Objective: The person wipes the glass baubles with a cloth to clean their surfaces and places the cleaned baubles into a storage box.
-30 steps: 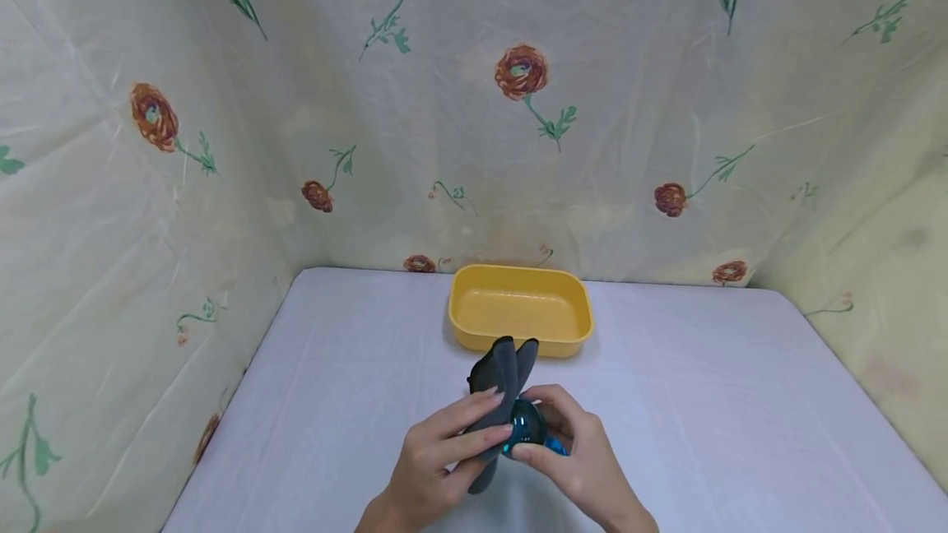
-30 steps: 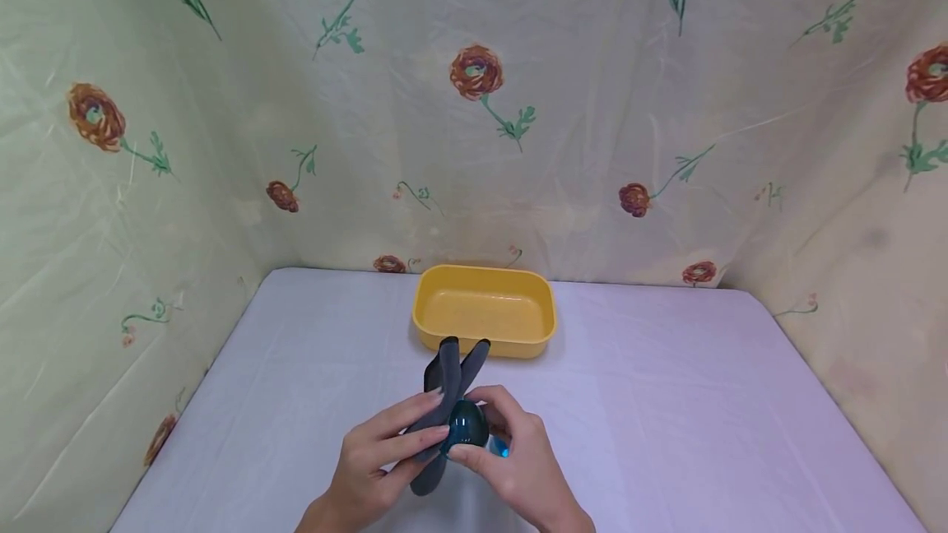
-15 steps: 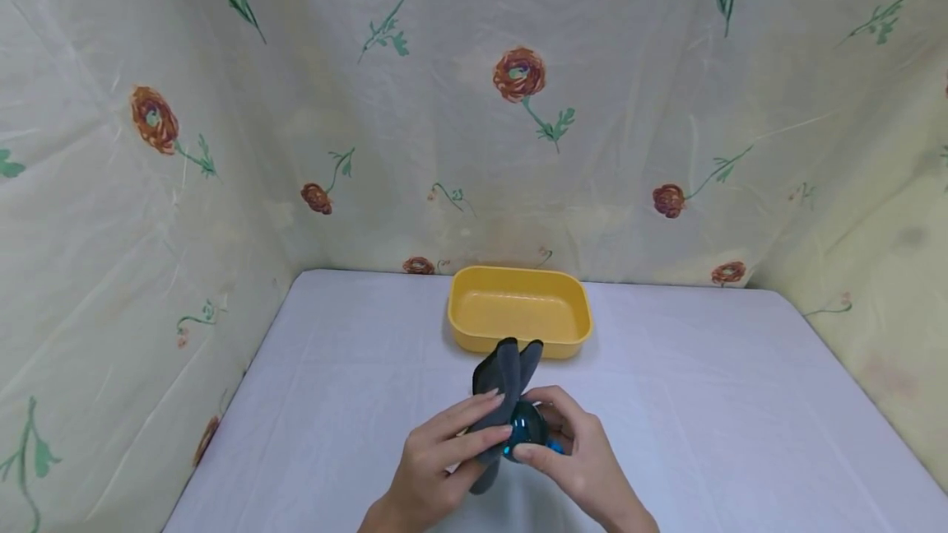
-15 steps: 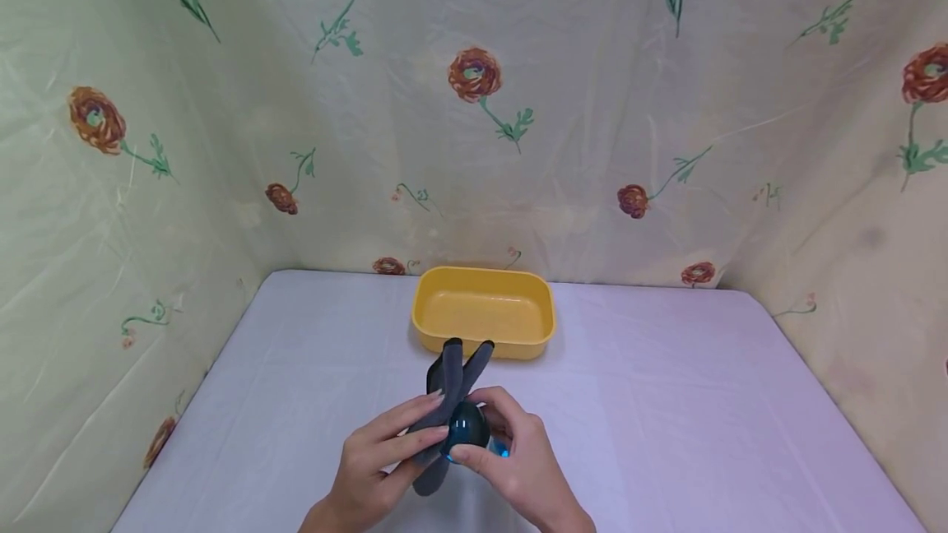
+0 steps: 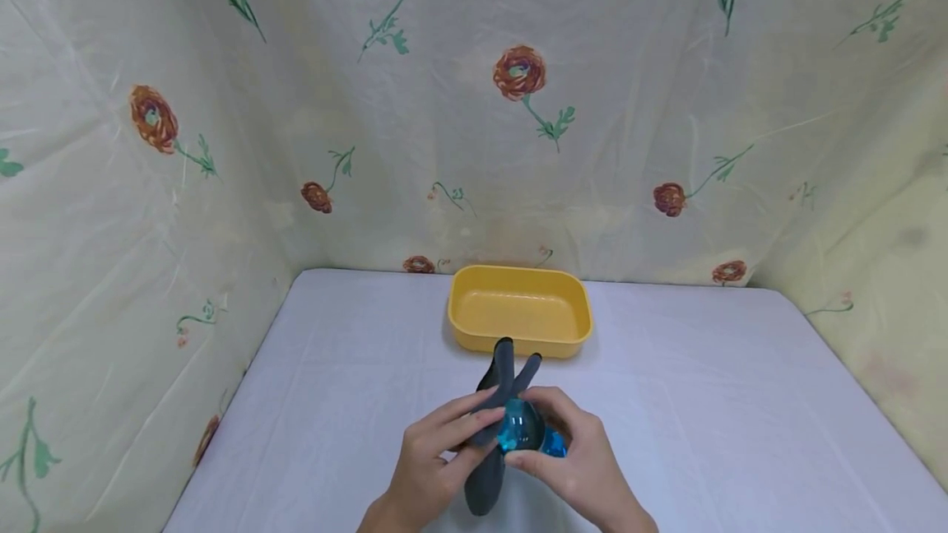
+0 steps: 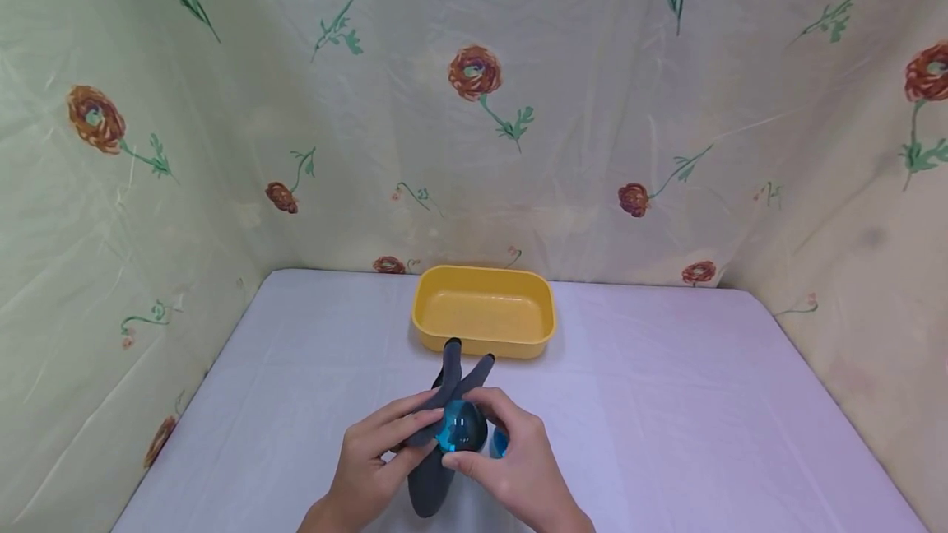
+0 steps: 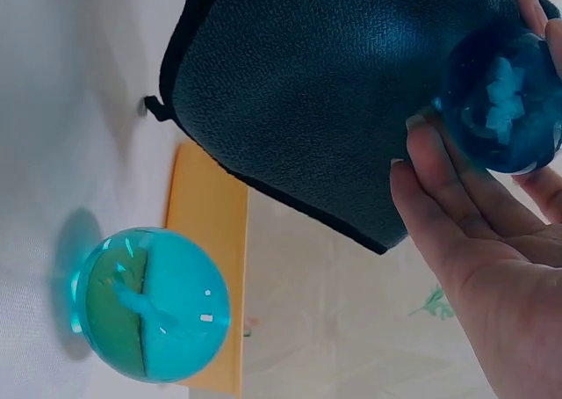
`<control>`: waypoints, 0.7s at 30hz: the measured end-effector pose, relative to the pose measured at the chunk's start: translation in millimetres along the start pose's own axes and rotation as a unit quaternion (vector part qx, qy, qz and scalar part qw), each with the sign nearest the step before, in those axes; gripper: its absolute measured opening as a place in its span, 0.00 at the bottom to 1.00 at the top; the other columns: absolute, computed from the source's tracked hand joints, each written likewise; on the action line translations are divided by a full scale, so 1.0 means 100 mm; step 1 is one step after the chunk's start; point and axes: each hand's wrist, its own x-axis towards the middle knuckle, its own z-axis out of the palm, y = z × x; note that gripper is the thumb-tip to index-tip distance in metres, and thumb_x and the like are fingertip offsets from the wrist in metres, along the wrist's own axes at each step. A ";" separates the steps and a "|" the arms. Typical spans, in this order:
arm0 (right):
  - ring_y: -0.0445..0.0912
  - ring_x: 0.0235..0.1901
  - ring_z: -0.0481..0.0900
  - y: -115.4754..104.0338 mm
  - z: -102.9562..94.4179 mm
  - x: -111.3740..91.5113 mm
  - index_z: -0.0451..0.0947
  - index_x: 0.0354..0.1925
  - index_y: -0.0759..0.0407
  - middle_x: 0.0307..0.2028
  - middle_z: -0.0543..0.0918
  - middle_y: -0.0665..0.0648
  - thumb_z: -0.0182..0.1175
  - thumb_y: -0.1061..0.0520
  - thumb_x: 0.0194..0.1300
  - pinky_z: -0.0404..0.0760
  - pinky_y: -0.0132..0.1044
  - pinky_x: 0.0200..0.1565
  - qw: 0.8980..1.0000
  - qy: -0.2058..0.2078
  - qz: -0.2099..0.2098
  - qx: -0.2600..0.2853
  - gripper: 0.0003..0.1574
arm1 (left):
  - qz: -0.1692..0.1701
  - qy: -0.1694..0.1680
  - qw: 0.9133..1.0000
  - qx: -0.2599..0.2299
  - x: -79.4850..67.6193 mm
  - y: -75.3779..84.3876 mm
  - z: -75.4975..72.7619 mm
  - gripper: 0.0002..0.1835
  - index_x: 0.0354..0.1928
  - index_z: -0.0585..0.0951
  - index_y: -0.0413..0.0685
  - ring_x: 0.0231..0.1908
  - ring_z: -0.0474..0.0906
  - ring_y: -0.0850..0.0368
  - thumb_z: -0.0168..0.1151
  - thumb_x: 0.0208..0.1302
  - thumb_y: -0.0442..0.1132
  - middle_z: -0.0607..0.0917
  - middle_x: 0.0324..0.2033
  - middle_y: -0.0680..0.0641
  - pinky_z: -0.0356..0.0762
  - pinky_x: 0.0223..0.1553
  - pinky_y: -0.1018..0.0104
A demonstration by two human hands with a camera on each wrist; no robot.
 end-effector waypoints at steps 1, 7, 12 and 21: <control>0.41 0.48 0.83 0.00 0.00 0.00 0.75 0.56 0.38 0.52 0.83 0.41 0.76 0.45 0.52 0.81 0.34 0.56 1.000 -0.001 0.000 0.000 0.33 | -0.011 -0.001 1.000 -0.002 0.00 0.01 0.00 0.16 0.56 0.84 0.45 0.55 0.84 0.52 0.62 0.67 0.32 0.82 0.59 0.43 0.86 0.43 0.69; 0.41 0.49 0.82 -0.04 0.00 -0.01 0.74 0.56 0.38 0.53 0.82 0.41 0.76 0.42 0.50 0.81 0.33 0.58 1.000 -0.008 0.005 -0.010 0.35 | -0.108 -0.008 0.994 -0.021 0.02 0.07 -0.02 0.15 0.56 0.84 0.56 0.50 0.85 0.58 0.63 0.68 0.38 0.83 0.59 0.51 0.86 0.35 0.72; 0.39 0.51 0.80 -0.02 0.02 0.00 0.75 0.55 0.36 0.53 0.82 0.38 0.77 0.40 0.47 0.81 0.38 0.60 0.999 0.003 -0.002 -0.037 0.36 | -0.167 -0.012 0.985 -0.030 0.05 0.10 -0.03 0.16 0.56 0.84 0.63 0.47 0.85 0.61 0.64 0.68 0.42 0.83 0.58 0.57 0.85 0.30 0.71; 0.37 0.55 0.75 0.02 0.04 0.01 0.75 0.53 0.31 0.54 0.77 0.35 0.80 0.60 0.45 0.78 0.31 0.60 0.996 0.007 -0.048 -0.078 0.41 | -0.229 -0.013 0.972 -0.050 0.07 0.07 -0.04 0.16 0.55 0.83 0.67 0.47 0.85 0.61 0.65 0.66 0.44 0.83 0.57 0.57 0.86 0.29 0.69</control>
